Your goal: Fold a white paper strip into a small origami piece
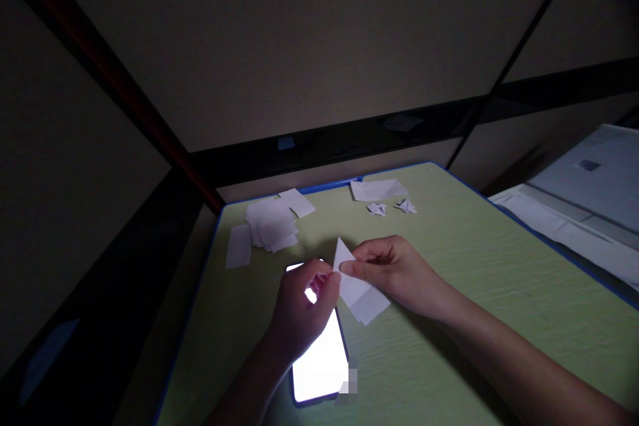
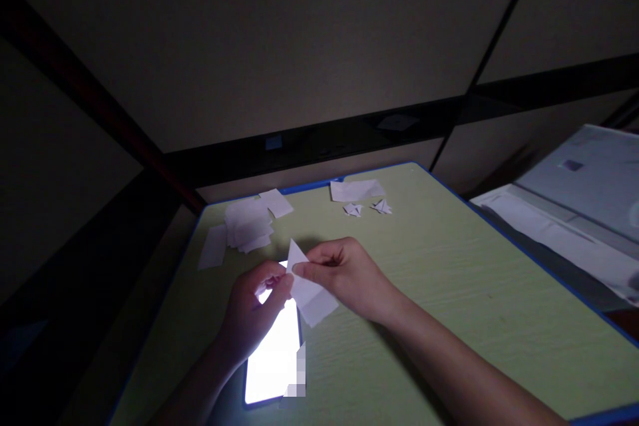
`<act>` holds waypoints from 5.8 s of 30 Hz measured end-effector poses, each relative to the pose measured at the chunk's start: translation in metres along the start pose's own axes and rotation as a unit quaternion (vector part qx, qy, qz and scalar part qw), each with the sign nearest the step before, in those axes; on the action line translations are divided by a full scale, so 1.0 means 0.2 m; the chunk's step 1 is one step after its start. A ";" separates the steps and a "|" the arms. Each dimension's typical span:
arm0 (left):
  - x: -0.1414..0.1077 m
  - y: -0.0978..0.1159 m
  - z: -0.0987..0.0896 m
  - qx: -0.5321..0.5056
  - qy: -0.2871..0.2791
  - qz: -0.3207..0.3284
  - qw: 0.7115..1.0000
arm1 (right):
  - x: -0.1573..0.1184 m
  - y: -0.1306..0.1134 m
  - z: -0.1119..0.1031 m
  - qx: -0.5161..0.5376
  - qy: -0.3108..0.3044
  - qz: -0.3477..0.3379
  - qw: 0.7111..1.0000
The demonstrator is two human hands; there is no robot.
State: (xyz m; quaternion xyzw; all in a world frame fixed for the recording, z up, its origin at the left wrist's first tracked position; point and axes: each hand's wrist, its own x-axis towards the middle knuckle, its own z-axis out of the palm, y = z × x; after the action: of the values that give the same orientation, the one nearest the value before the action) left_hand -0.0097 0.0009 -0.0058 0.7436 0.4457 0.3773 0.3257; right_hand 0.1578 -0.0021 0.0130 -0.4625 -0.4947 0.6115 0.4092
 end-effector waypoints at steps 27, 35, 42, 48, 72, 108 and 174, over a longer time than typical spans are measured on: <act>0.01 0.00 -0.02 -0.113 -0.033 -0.080 0.990 | 0.01 0.01 0.00 -0.017 0.003 -0.028 0.999; 0.01 0.01 -0.03 -0.192 -0.067 -0.105 0.973 | 0.00 0.02 0.01 -0.016 0.014 -0.043 0.999; 0.01 0.00 -0.03 -0.141 -0.030 -0.083 0.986 | -0.01 0.00 0.03 -0.019 0.032 -0.029 0.999; 0.02 0.01 -0.02 -0.158 -0.002 -0.101 0.982 | -0.02 0.01 0.03 -0.020 0.024 -0.021 0.999; 0.04 -0.02 0.00 -0.208 0.044 -0.128 0.969 | -0.04 0.01 0.04 -0.226 0.134 -0.246 0.933; 0.04 0.01 -0.01 -0.236 0.020 -0.130 0.963 | -0.01 0.02 0.05 -0.044 0.113 -0.073 0.990; 0.06 0.00 -0.02 -0.254 0.055 -0.123 0.958 | -0.02 0.03 0.05 -0.061 0.030 -0.050 0.996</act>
State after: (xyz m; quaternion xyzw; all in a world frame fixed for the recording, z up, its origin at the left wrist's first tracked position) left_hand -0.0087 0.0117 -0.0009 0.5537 0.4404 0.4758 0.5226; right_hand 0.1491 -0.0086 0.0087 -0.4797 -0.5413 0.5447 0.4245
